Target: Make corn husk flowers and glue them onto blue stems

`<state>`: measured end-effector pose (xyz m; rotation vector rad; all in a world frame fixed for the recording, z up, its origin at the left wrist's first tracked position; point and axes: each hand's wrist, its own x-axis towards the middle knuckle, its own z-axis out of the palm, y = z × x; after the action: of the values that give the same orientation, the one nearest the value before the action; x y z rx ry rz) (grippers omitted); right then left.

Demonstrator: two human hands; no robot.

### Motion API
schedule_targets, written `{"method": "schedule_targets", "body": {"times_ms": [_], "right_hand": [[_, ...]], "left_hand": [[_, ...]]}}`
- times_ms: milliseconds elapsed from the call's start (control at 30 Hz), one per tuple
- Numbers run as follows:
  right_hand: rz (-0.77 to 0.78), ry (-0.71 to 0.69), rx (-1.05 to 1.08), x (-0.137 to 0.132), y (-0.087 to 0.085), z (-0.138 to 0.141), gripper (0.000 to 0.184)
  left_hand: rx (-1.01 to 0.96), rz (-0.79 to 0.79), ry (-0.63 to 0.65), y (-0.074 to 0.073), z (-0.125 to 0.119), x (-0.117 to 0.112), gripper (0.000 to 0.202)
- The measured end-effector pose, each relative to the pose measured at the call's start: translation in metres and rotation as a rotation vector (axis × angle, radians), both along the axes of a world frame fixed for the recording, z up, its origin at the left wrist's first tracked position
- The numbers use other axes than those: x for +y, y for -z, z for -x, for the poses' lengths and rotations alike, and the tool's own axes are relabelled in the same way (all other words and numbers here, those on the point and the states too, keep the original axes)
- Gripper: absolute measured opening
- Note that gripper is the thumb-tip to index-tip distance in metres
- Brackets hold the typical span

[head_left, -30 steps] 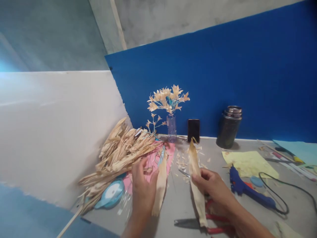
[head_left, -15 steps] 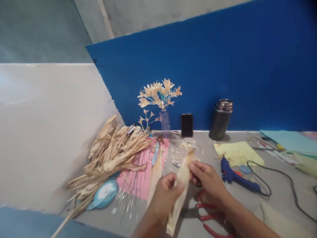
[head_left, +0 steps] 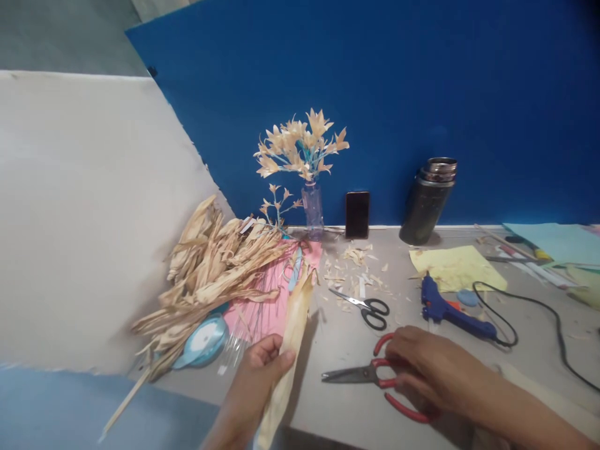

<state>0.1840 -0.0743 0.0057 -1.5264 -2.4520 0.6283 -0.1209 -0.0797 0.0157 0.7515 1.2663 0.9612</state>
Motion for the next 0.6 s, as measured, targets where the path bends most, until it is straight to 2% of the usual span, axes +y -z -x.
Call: {"method": "schedule_targets", "body": {"times_ms": [67,133,267,367,500,567,600], "right_hand": [[-0.016,0.036,-0.019,0.019,-0.007,0.003,0.018],[-0.057,0.097,-0.072,0.040,-0.008,0.008,0.013],[-0.071,0.184,-0.124,0.066,0.008,0.019,0.006],[-0.068,0.226,-0.145,0.069,0.017,0.021,0.005],[-0.073,0.242,-0.157,0.067,0.010,0.014,0.010],[-0.015,0.238,-0.027,0.063,0.002,0.005,0.014],[0.067,0.246,0.098,0.058,-0.002,0.000,0.017]], "left_hand": [[-0.024,0.009,0.006,0.002,-0.005,-0.001,0.038],[-0.031,0.011,0.023,0.002,-0.011,-0.001,0.039],[0.042,-0.022,0.026,0.006,-0.019,0.003,0.042],[0.097,-0.056,0.009,0.012,-0.018,0.005,0.045],[0.099,-0.072,-0.004,0.018,-0.015,0.002,0.043],[0.078,-0.077,-0.008,0.019,-0.013,0.000,0.044],[0.065,-0.078,-0.010,0.018,-0.012,-0.002,0.045]]}}
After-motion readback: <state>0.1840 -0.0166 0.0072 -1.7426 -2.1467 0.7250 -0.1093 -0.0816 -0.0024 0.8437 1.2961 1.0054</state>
